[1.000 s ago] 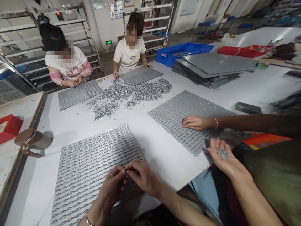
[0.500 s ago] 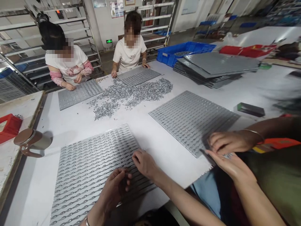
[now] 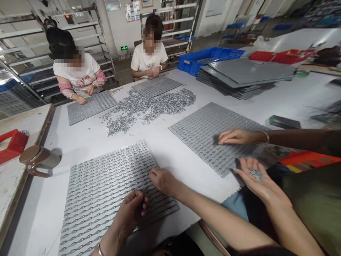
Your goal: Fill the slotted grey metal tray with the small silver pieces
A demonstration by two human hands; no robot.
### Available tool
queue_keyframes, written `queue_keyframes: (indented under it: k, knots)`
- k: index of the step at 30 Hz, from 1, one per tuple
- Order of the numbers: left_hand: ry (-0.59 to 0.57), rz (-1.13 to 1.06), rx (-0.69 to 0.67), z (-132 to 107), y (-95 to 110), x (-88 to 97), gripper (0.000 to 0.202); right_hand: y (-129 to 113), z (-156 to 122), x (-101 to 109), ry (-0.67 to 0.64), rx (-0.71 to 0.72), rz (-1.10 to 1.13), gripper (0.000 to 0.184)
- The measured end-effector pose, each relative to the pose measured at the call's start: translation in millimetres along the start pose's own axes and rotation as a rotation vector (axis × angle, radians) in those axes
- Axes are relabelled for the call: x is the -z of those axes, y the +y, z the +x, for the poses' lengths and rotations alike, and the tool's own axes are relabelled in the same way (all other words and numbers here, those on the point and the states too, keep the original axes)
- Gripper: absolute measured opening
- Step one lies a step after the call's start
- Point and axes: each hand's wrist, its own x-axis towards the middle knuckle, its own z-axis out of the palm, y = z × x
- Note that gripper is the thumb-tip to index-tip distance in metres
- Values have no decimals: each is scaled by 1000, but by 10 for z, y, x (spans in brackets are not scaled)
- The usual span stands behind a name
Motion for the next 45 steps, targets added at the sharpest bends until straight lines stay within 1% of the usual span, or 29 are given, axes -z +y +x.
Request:
queue_keyframes:
  k: [3,6,8,10,13,16,19,21,23,25,27,29,30,32,35,38,39,41,45]
  knots:
    - [32,-24,8,-8,9,13,46,20,11,-32,37,88,-83,20]
    - [50,-77,18,-2,26,32,42,69,3,-55,72,201,-108,19]
    - [35,-129,24,5,50,40,37,108,-4,-50,54,247,-93,18]
    - [-1,-179,40,11,83,43,34,126,-10,-19,11,246,-69,17]
    - [-68,-222,67,12,121,33,38,49,-31,92,-16,158,13,19]
    - [-113,-216,69,3,116,2,43,-170,-82,241,45,67,199,23]
    - [-114,-142,15,-10,72,-43,46,-413,-149,339,75,45,334,22]
    - [-100,-72,-31,-19,35,-66,45,-518,-191,362,70,21,332,20]
    - [-78,-12,-56,-33,2,-79,42,-568,-233,373,39,-17,316,18]
    - [-74,7,-29,-55,-20,-92,36,-584,-275,391,-14,-55,321,15]
    - [-124,-18,54,-85,-27,-113,34,-587,-314,422,-34,-103,369,14]
    - [-180,-56,118,-113,-19,-140,36,-587,-342,452,16,-170,485,13]
    - [-189,-63,125,-122,-12,-152,38,-587,-351,463,57,-201,561,14]
    - [-171,-44,93,-127,3,-164,42,-588,-361,469,147,-238,706,15]
    - [-141,23,50,-106,10,-146,47,-606,-369,445,243,-220,834,16]
    - [-107,69,16,-80,2,-98,47,-644,-397,419,263,-191,899,18]
    - [-97,83,4,-75,0,-81,48,-656,-413,417,257,-200,923,18]
    - [-96,130,-2,-72,5,-52,50,-669,-452,430,213,-260,988,15]
    - [-146,285,40,-77,43,-27,50,-607,-483,484,-11,-407,1134,8]
